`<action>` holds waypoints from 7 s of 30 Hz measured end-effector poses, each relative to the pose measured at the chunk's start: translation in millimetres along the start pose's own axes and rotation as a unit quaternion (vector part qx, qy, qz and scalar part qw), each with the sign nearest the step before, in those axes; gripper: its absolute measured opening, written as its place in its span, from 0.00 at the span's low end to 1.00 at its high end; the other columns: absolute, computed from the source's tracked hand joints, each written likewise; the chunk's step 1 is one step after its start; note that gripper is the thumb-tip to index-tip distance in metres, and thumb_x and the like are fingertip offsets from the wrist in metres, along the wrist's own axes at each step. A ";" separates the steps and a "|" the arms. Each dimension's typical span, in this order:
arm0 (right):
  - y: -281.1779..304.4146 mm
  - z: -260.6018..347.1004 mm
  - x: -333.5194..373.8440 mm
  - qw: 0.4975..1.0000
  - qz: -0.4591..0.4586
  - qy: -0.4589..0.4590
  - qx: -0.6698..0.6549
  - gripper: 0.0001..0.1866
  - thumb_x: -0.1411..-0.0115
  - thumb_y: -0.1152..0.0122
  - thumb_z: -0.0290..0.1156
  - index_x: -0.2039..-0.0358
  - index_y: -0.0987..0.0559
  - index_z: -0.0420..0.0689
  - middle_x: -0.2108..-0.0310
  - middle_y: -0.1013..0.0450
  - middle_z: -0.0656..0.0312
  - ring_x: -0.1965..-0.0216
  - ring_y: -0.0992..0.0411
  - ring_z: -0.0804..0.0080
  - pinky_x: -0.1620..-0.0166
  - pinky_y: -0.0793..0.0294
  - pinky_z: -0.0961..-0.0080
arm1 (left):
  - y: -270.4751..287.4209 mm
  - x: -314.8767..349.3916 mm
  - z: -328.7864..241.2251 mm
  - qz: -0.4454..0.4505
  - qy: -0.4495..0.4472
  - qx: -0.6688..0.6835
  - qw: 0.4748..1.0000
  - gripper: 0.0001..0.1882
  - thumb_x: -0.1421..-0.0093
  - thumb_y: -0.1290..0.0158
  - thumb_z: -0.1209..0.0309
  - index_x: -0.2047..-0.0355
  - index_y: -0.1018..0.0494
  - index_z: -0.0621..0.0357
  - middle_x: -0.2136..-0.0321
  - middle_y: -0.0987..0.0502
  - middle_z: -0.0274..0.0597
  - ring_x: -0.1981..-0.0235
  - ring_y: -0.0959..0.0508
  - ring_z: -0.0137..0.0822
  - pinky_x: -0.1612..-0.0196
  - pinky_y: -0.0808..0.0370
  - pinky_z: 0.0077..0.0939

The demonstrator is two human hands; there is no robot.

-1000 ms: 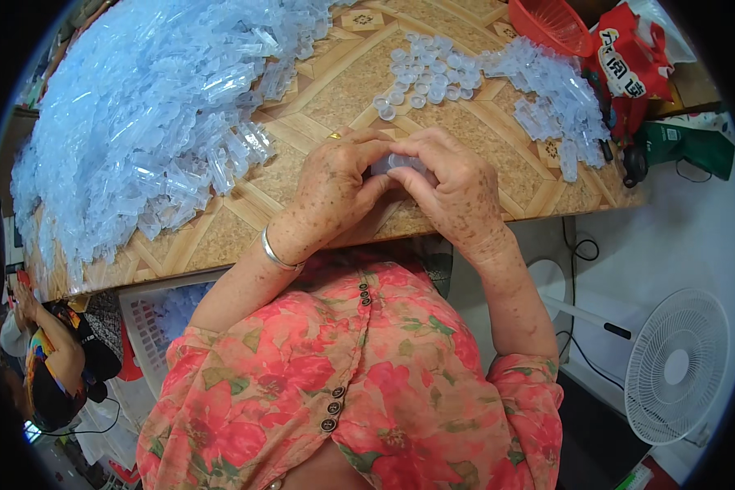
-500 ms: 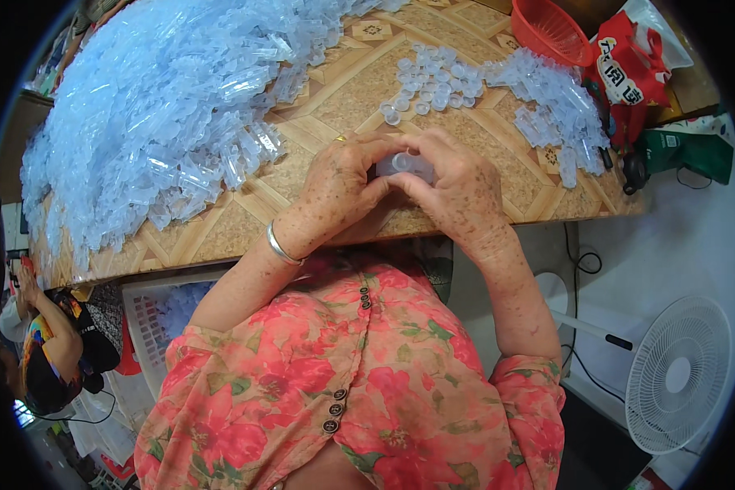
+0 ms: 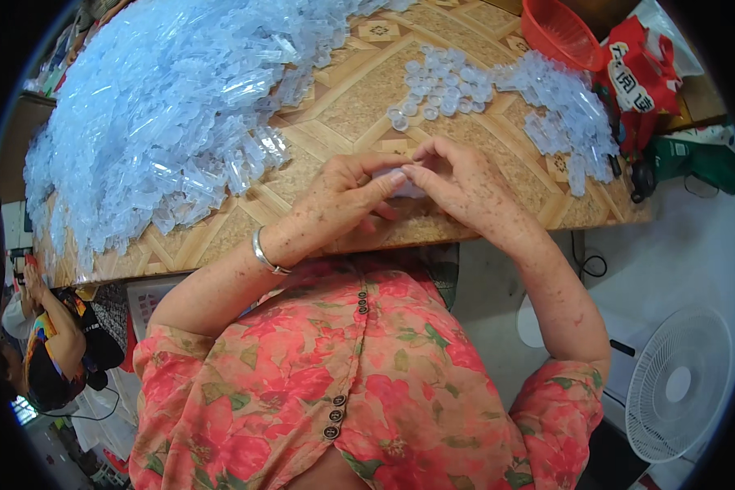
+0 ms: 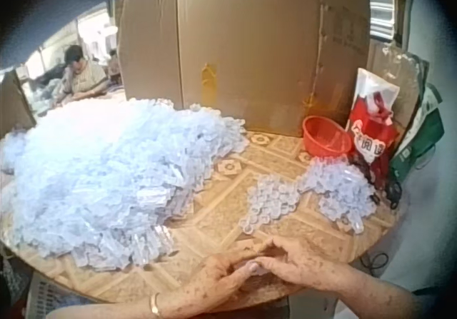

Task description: The person repeatedly picks up small translucent plastic parts from a large pile on a wooden table, snaps two pieces together, and places the assembled unit into a growing pile. The process is continuous and repetitive throughout the clip.

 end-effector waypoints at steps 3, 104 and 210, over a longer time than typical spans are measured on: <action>-5.6 -0.2 0.0 0.992 0.051 -0.081 -0.078 0.16 0.34 0.39 0.41 0.56 0.23 0.40 0.66 0.23 0.58 0.68 0.24 0.76 0.72 0.25 0.77 | -4.3 -4.7 7.8 0.024 0.045 0.065 0.997 0.19 0.29 0.49 0.63 0.40 0.26 0.53 0.59 0.18 0.37 0.65 0.20 0.26 0.73 0.24 0.18; 85.8 -8.5 -277.5 0.899 -0.301 0.064 0.311 0.20 0.47 0.35 0.43 0.58 0.17 0.45 0.52 0.24 0.55 0.47 0.28 0.58 0.43 0.30 0.60 | 82.0 -23.9 -20.8 -0.181 -0.240 -0.169 0.939 0.16 0.40 0.41 0.79 0.50 0.23 0.64 0.63 0.17 0.46 0.67 0.16 0.31 0.64 0.18 0.23; -182.1 277.2 -7.8 0.700 0.488 0.516 -0.071 0.21 0.44 0.50 0.25 0.50 0.22 0.38 0.55 0.23 0.56 0.55 0.24 0.66 0.48 0.26 0.71 | 64.7 -33.4 0.1 0.045 -0.044 0.312 0.948 0.28 0.32 0.45 0.53 0.51 0.26 0.73 0.64 0.17 0.50 0.74 0.21 0.28 0.76 0.24 0.18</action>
Point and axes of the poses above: each hand's wrist, its own x-axis away from the middle knuckle, its own y-axis out of the back of the hand, z = x × y, the point moved 5 cm from there along -x, towards the middle knuckle
